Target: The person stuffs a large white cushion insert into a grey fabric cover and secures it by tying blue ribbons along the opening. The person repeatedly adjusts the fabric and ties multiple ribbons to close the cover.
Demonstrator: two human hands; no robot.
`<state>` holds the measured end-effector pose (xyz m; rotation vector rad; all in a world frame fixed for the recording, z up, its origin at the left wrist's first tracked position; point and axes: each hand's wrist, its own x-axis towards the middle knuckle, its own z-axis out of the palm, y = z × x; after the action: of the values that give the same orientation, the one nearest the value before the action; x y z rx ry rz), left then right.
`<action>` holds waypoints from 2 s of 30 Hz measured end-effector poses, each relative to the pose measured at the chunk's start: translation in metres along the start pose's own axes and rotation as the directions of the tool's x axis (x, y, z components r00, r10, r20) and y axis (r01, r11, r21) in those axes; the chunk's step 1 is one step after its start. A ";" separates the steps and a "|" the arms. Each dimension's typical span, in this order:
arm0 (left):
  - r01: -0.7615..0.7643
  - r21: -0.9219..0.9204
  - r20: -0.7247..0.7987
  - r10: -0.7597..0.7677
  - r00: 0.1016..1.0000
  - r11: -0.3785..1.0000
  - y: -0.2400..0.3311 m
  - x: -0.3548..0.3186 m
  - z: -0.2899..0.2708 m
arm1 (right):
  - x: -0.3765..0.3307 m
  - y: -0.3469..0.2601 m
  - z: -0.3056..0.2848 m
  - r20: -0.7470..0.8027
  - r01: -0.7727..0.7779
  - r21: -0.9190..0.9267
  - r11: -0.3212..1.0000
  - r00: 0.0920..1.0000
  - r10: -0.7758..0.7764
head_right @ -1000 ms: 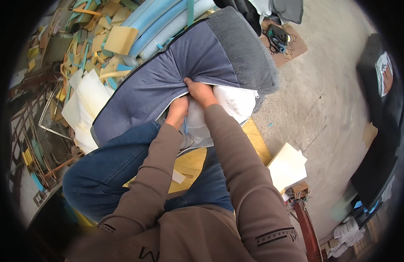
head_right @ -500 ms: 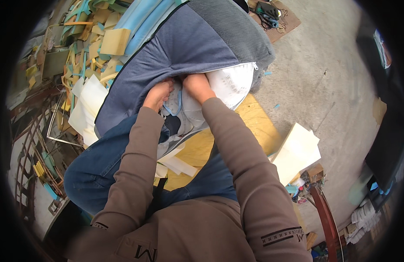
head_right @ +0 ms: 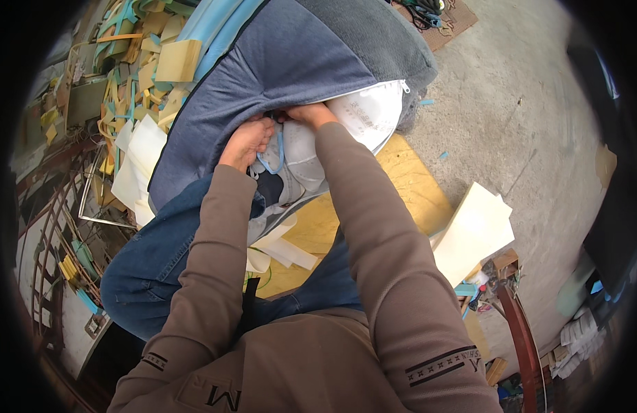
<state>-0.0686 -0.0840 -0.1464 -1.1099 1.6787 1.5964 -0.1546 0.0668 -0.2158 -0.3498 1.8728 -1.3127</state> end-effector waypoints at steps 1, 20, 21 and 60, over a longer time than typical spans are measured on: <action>0.005 -0.023 -0.016 -0.005 1.000 1.000 0.000 -0.002 0.001 | 0.001 -0.004 0.005 -0.006 -0.008 0.093 0.996 1.000 0.009; -0.331 0.615 -0.105 0.490 0.865 0.716 0.012 0.039 -0.025 | -0.008 0.003 0.061 -0.313 -0.121 0.143 0.982 0.936 0.161; -0.204 0.582 -0.130 0.338 0.932 0.787 0.016 0.044 -0.027 | -0.013 0.000 0.061 -0.296 -0.078 0.160 0.984 0.947 0.123; -0.361 0.711 -0.053 0.557 0.829 0.604 0.007 0.037 -0.020 | 0.026 0.019 0.041 -0.246 0.081 -0.393 0.916 0.950 -0.190</action>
<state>-0.0907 -0.1109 -0.1717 -0.5233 2.6172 0.9084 -0.1373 0.0318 -0.2502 -0.5253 2.3900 -1.1266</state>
